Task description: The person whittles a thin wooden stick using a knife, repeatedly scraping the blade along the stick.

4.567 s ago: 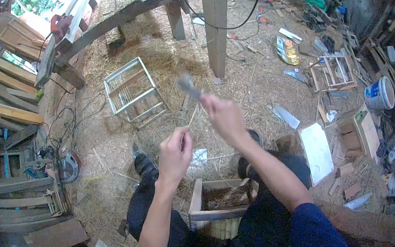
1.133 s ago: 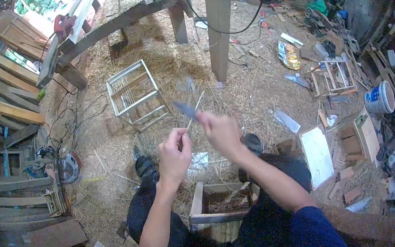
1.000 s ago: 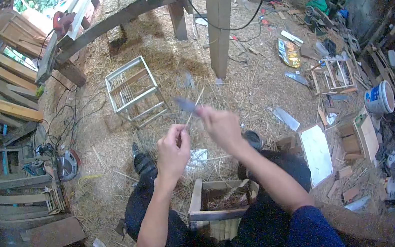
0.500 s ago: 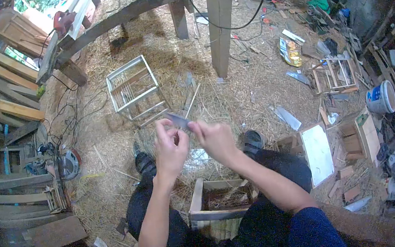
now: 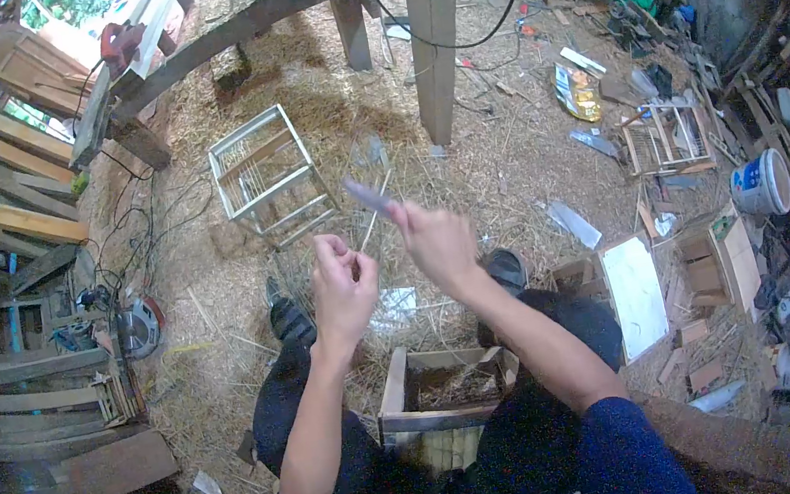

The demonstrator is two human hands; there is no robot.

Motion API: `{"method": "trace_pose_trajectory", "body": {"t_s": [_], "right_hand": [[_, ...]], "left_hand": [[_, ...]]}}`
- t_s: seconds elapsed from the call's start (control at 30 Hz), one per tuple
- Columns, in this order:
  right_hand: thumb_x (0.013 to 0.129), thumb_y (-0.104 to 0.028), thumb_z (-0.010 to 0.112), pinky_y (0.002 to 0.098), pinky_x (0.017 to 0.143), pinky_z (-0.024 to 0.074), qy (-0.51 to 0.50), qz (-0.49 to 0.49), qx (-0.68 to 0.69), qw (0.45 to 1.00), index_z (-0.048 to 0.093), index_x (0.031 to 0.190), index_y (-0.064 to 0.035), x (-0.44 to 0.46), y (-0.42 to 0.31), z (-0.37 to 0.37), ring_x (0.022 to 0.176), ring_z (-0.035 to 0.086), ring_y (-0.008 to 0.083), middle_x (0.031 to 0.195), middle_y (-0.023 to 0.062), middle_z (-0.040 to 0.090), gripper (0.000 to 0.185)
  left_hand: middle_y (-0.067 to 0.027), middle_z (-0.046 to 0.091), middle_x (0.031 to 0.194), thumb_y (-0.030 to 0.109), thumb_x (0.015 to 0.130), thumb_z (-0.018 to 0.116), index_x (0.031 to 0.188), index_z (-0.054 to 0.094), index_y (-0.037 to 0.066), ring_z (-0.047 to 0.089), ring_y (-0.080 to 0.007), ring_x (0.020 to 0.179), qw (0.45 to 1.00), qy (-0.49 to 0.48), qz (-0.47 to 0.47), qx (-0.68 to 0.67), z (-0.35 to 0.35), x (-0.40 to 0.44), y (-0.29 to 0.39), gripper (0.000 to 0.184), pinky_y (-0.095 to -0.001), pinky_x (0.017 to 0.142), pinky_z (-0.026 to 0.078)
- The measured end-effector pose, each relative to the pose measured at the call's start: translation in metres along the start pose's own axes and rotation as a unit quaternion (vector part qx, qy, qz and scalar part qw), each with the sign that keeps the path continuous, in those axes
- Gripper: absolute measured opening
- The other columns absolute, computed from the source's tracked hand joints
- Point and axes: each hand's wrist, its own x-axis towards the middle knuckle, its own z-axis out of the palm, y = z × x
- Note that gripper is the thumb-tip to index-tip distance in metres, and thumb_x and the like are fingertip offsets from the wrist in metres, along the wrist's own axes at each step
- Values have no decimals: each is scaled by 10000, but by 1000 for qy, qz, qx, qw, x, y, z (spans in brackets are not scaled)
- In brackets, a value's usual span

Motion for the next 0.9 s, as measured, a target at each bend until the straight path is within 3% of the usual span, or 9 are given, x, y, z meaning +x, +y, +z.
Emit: {"method": "trace_pose_trajectory", "body": {"t_s": [0.07, 0.17, 0.23, 0.37, 0.47, 0.57, 0.67, 0.8, 0.9], "right_hand": [[1061, -394, 500, 452, 435, 472, 9, -81, 34, 996, 709, 901, -157, -25, -9, 3, 462, 620, 332, 542, 136, 603, 354], [1057, -361, 517, 444, 465, 495, -24, -6, -14, 1000, 729, 952, -167, -11, -5, -4, 497, 638, 333, 568, 140, 619, 306], [1043, -345, 549, 447, 479, 502, -17, 21, -37, 999, 730, 963, -165, 9, 3, -6, 524, 650, 331, 575, 139, 621, 267], [1044, -348, 541, 432, 470, 490, -21, -94, -12, 995, 736, 986, -151, -25, -12, 0, 516, 646, 323, 566, 133, 616, 283], [1039, -364, 551, 443, 473, 482, 2, -14, 43, 999, 732, 979, -140, -7, -3, -1, 516, 643, 334, 564, 142, 607, 294], [1052, -351, 537, 458, 469, 480, -15, -6, -4, 1000, 703, 914, -121, -13, -8, -2, 524, 638, 360, 581, 173, 608, 315], [1061, -363, 516, 469, 470, 480, -6, 10, 5, 1000, 692, 897, -105, -13, -10, -6, 514, 632, 371, 580, 174, 609, 353], [1056, -368, 521, 465, 483, 491, -20, 35, 3, 999, 723, 981, -129, 2, -1, -7, 516, 635, 367, 577, 168, 609, 321], [1060, -320, 518, 452, 509, 496, -58, -31, 23, 998, 739, 1011, -133, -20, -19, -12, 552, 650, 361, 625, 172, 629, 294]], "left_hand": [[-118, 538, 667, 15, 935, 583, 1045, 401, 5, 564, -165, 566, 999, -16, -37, -9, -4, 3, 5, 213, -355, 521, 442], [-242, 613, 675, 78, 931, 572, 1067, 397, 14, 671, -452, 673, 999, -34, -43, -1, -6, 3, 13, 231, -531, 583, 485], [-244, 611, 681, 80, 928, 578, 1063, 396, 13, 666, -449, 658, 999, -26, -22, 2, -2, -1, 10, 236, -527, 582, 482], [-257, 608, 701, 77, 922, 585, 1063, 394, 3, 663, -442, 650, 999, -32, -24, -1, -6, 0, 10, 248, -525, 585, 483], [-109, 525, 725, 13, 919, 575, 1033, 379, 16, 540, -145, 628, 998, -48, -43, -23, -4, -1, 9, 227, -345, 555, 453], [-101, 526, 740, 10, 917, 574, 1029, 371, 22, 534, -136, 651, 997, -42, -33, -57, -6, -1, 13, 232, -333, 573, 458], [-193, 594, 735, 66, 917, 576, 1064, 393, 1, 647, -357, 662, 997, -45, -38, -58, -8, -1, 15, 243, -476, 639, 507], [-208, 590, 733, 59, 919, 561, 1070, 393, 3, 649, -372, 664, 997, -47, -41, -53, -4, -2, 9, 234, -488, 636, 504], [-227, 596, 743, 55, 920, 554, 1073, 394, 6, 651, -407, 683, 997, -35, -46, -54, -7, 2, 11, 227, -504, 636, 499]]}}
